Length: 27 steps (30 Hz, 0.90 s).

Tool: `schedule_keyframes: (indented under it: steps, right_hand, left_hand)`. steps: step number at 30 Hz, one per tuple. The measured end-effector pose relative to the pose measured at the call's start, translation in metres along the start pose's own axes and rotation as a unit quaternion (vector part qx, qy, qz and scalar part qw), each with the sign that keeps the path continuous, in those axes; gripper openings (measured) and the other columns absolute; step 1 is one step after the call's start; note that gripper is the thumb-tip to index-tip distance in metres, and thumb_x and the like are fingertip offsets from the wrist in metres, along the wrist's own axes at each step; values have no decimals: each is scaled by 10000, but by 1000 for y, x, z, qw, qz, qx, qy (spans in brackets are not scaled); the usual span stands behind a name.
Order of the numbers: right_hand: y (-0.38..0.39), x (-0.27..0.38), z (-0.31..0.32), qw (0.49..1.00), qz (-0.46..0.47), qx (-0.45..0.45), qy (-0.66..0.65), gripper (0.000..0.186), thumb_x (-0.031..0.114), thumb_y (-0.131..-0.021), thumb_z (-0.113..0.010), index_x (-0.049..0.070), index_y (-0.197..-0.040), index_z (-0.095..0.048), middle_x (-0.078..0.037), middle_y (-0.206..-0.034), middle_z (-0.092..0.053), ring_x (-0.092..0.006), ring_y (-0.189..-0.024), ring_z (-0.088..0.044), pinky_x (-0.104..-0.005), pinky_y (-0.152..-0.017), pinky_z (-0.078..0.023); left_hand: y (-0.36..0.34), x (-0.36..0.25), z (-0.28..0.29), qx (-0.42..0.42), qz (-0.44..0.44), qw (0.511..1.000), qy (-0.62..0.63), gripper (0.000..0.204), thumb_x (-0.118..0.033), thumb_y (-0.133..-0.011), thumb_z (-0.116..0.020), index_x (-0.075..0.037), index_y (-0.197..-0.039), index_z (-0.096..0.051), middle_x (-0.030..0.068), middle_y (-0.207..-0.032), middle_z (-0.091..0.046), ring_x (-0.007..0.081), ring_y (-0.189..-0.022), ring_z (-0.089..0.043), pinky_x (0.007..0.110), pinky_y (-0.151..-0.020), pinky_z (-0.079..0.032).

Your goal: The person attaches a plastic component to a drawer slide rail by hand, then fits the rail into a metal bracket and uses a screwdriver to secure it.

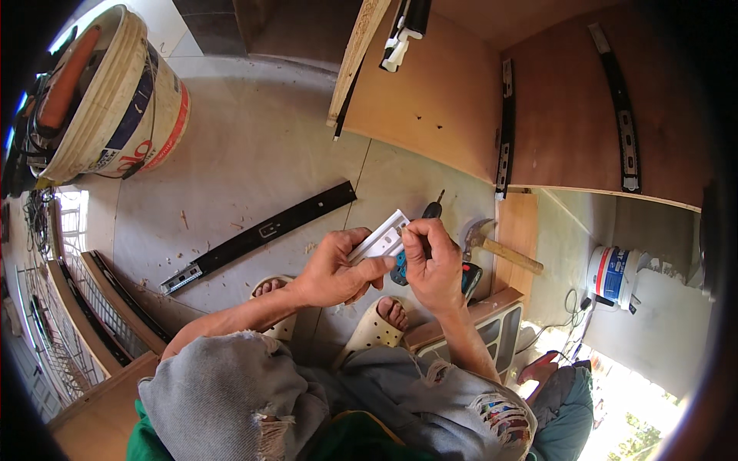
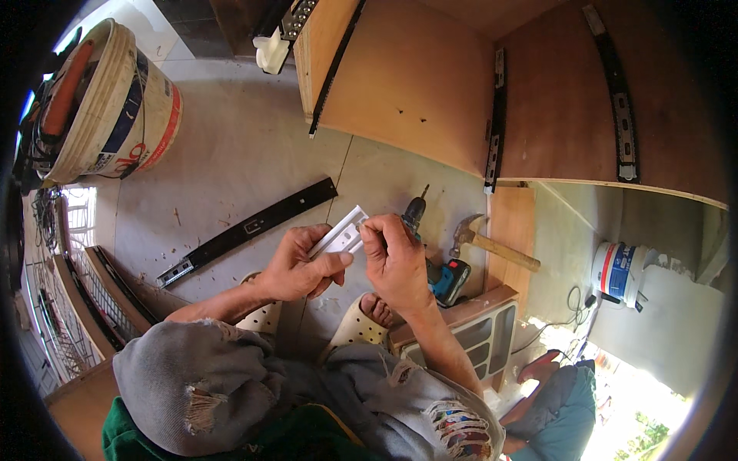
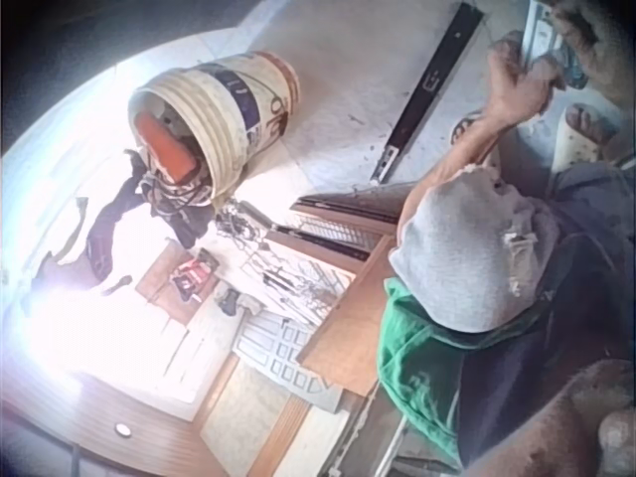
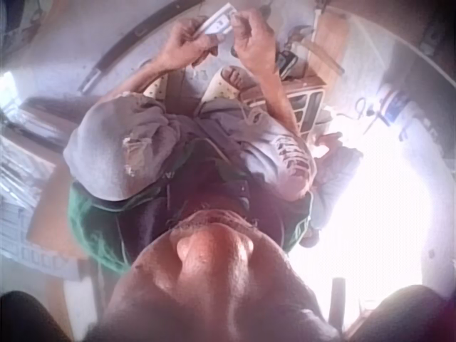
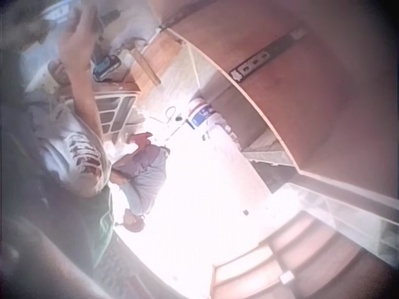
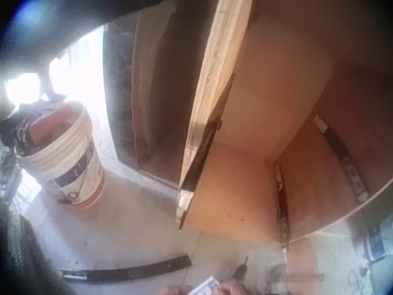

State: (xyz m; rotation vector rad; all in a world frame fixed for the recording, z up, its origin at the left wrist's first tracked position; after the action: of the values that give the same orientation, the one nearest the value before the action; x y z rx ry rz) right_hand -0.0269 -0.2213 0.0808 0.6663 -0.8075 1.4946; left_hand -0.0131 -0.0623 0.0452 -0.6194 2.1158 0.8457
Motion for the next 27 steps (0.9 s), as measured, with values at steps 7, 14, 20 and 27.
schedule_keyframes:
  steps: [7,14,20,27]
  right_hand:
    - [3,-3,-2,1000,13,-9,14,94,73,-931,-609,26,-967,-535,-149,-802,-596,-353,-698,-604,-375,-618,-488]
    - [8,-1,-8,998,-26,-53,-9,92,93,-960,-583,26,-979,-522,-92,-794,-582,-181,-676,-579,-307,-601,-468]
    - [14,-19,-11,989,-35,-136,-50,84,97,-976,-543,19,-974,-512,-76,-787,-552,-148,-658,-525,-289,-607,-451]
    - [9,-11,-10,989,-62,-123,-56,118,123,-974,-552,14,-945,-519,-80,-746,-549,-144,-641,-519,-289,-585,-443]
  left_hand:
    - [-3,2,1,-5,-26,998,-62,319,-249,-901,-716,31,-926,-565,25,-597,-591,53,-438,-491,230,-387,-372]
    - [-4,7,-5,7,-16,999,-36,329,-261,-905,-712,28,-949,-559,32,-634,-599,56,-463,-508,236,-403,-386]
    - [-6,10,-14,9,-27,999,-19,305,-238,-944,-658,31,-1012,-531,19,-623,-580,61,-460,-504,244,-405,-386]
    - [-7,22,-16,46,-28,997,57,249,-186,-970,-608,2,-1100,-508,21,-777,-588,73,-560,-562,240,-460,-447]
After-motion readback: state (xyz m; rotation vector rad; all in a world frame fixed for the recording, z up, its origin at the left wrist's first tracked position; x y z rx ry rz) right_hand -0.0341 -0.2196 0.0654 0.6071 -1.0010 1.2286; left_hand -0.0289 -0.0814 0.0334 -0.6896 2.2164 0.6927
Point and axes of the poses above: each hand's wrist, its own y-axis away from the middle knuckle, its own z-axis out of the back of the hand, x = y × z, the point moved 4 cm from there along -y, towards the middle knuckle
